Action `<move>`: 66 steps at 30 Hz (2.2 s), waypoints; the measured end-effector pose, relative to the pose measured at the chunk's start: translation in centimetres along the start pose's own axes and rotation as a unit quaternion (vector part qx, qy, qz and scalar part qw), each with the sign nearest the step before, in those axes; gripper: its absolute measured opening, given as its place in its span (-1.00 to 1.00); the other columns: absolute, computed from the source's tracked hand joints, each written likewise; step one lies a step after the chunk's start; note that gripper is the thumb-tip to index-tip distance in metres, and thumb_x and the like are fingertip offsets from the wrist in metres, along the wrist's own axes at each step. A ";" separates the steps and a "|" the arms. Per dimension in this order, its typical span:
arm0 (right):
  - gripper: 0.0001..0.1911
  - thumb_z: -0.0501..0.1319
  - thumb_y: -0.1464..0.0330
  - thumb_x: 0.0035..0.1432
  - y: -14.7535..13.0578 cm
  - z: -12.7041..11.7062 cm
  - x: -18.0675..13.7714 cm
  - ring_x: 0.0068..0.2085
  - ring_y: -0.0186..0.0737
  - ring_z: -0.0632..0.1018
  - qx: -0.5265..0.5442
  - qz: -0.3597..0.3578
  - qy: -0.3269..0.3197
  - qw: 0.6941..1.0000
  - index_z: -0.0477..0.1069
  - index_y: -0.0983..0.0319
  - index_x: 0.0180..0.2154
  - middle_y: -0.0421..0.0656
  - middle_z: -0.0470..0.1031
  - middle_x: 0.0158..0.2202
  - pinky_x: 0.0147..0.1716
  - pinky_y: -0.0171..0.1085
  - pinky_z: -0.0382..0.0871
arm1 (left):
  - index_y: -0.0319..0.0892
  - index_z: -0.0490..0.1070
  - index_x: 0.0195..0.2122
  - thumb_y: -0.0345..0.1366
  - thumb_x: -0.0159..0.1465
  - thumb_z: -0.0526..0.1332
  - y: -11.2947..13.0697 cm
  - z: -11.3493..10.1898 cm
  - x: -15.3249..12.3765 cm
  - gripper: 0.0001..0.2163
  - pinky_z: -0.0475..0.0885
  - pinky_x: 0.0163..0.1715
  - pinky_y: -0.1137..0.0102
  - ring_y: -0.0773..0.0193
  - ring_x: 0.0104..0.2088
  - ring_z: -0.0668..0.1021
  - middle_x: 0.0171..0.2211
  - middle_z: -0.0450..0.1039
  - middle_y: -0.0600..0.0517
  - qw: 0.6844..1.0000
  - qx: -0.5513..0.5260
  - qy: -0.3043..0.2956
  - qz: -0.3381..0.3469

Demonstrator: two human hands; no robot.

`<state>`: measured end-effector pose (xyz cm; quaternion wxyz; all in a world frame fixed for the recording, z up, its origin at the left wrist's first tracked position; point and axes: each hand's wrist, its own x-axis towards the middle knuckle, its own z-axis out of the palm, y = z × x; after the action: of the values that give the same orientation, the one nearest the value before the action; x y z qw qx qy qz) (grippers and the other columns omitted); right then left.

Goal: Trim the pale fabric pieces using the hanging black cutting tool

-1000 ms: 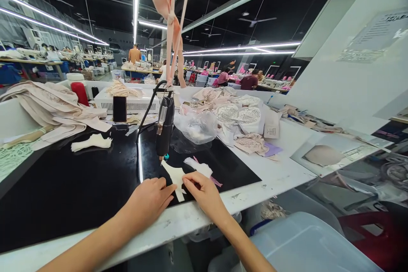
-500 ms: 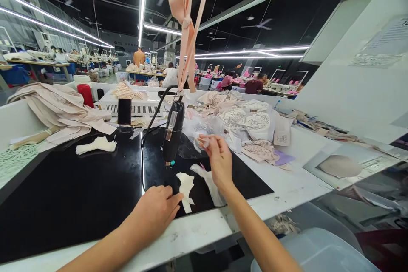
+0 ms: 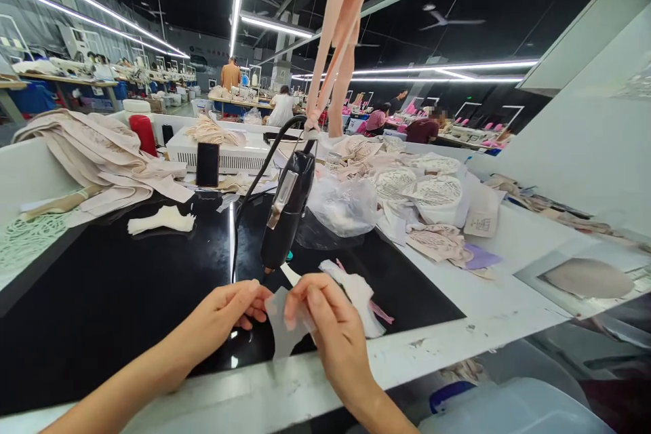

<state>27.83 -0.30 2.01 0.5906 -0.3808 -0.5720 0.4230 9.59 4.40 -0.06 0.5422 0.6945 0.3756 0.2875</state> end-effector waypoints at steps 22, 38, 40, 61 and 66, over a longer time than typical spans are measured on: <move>-0.88 0.34 0.29 0.03 2.2 2.8 1.3 -0.49 -0.34 0.48 -0.011 0.230 -0.096 0.968 0.51 0.21 -0.41 -0.28 0.46 -0.54 -0.42 -0.34 0.46 | -0.18 0.49 -0.36 0.09 0.09 0.34 1.0 -6.8 -4.7 -0.61 0.28 -0.41 0.42 0.31 -0.44 0.36 -0.46 0.40 0.08 0.986 -0.003 0.090 -0.137; -0.89 0.19 0.43 0.11 1.9 5.2 1.8 -0.52 -0.39 0.31 -0.092 0.171 -0.149 0.970 0.42 0.22 -0.46 -0.30 0.32 -0.56 -0.52 -0.38 0.17 | -0.16 0.38 -0.39 -0.01 0.18 0.28 1.1 -9.1 -5.4 -0.70 0.07 -0.57 0.50 0.38 -0.52 0.22 -0.55 0.22 0.18 0.977 0.051 0.125 -0.166; -0.90 0.19 0.46 0.11 1.8 5.3 1.7 -0.48 -0.38 0.36 -0.095 0.155 -0.153 0.971 0.44 0.22 -0.44 -0.28 0.38 -0.51 -0.47 -0.39 0.23 | -0.16 0.40 -0.38 -0.01 0.18 0.30 1.0 -9.2 -5.4 -0.70 0.06 -0.58 0.50 0.39 -0.54 0.23 -0.55 0.24 0.18 0.978 0.058 0.125 -0.157; -0.88 0.10 0.41 0.36 1.5 5.3 2.5 -0.39 -0.33 0.35 -0.218 0.100 -0.227 0.944 0.30 0.15 -0.30 -0.34 0.33 -0.43 -0.37 -0.33 0.23 | -0.15 0.47 -0.26 -0.07 0.45 0.09 0.3 -9.5 -4.0 -0.70 0.41 -0.21 0.39 0.27 -0.27 0.54 -0.33 0.53 0.05 0.997 0.076 -0.008 0.026; -0.81 0.10 0.52 0.35 2.9 5.0 2.4 -0.26 -0.26 0.49 -0.347 0.013 -0.210 0.914 0.41 0.17 -0.27 -0.25 0.49 -0.30 -0.24 -0.28 0.31 | -0.09 0.52 -0.20 -0.23 0.43 0.14 -1.5 -9.3 -3.6 -0.83 0.36 0.01 0.32 0.21 -0.09 0.52 -0.16 0.54 0.03 0.983 0.173 0.036 0.057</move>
<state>22.63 2.80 0.45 0.2823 -0.4713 -0.7887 0.2757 -0.24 6.58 0.85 0.3834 0.7871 0.3987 0.2730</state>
